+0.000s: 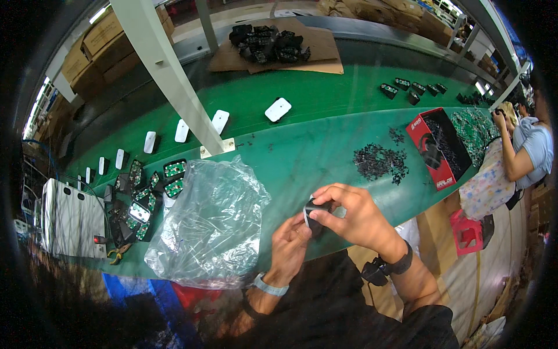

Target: The person assembles electronic devices by inserting a small black component into a white plastic piece, placing a circuit board into a black housing, and snapping the white piece on top. They repeat this process multiple times, occasionally reaching for small parts on the table.

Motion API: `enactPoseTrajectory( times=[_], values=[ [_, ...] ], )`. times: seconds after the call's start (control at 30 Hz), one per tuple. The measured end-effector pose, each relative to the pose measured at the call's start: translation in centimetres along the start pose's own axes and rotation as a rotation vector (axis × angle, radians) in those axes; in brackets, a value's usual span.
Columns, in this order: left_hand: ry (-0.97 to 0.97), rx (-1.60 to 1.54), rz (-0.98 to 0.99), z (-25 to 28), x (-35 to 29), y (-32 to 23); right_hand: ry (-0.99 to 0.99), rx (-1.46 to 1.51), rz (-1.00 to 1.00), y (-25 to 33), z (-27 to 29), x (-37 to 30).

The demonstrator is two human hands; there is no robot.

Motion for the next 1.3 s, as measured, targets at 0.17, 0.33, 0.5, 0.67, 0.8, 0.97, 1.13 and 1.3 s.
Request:
enactPoseTrajectory(
  times=[0.17, 0.33, 0.5, 0.67, 0.8, 0.97, 1.13, 1.3],
  values=[
    [-0.01, 0.054, -0.012, -0.1, -0.2, 0.2, -0.048, 0.087, 0.044, -0.7, -0.2, -0.5],
    [-0.012, 0.077, -0.03, 0.1, -0.2, 0.6, -0.086, -0.015, 0.118, -0.4, -0.4, -1.6],
    [-0.005, 0.218, -0.188, -1.1, -0.2, 0.2, -0.16, 0.231, -0.005, -2.4, -0.9, -2.3],
    [-0.04, 0.775, -0.54, -1.6, -0.1, -0.8, -0.122, 0.305, -0.151, -3.3, -2.4, -2.4],
    [-0.129, 0.598, -0.525, -2.2, 0.1, -1.3, -0.005, 0.405, -0.09, -5.3, -1.4, 3.9],
    [-0.102, 0.572, -0.484, -0.9, 0.2, -0.1, -0.062, 0.333, -0.222, -13.8, 4.0, 20.2],
    [-0.073, 0.633, -0.497, -1.3, 0.2, 0.1, -0.198, 0.009, -0.383, -22.0, 8.3, 26.5],
    [-0.131, 0.756, -0.471, -1.1, 0.0, -0.8, -0.527, -0.485, -0.241, -19.5, 8.3, 26.0]
  ],
)
Point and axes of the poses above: each hand's wrist, its own x-axis towards the middle knuckle, its own z-axis out of the back of the hand, y = z × x, the point moved 4 cm from there along x, towards the middle knuckle, and after that the axes turned 4 degrees about -z, right-handed, at the moved point
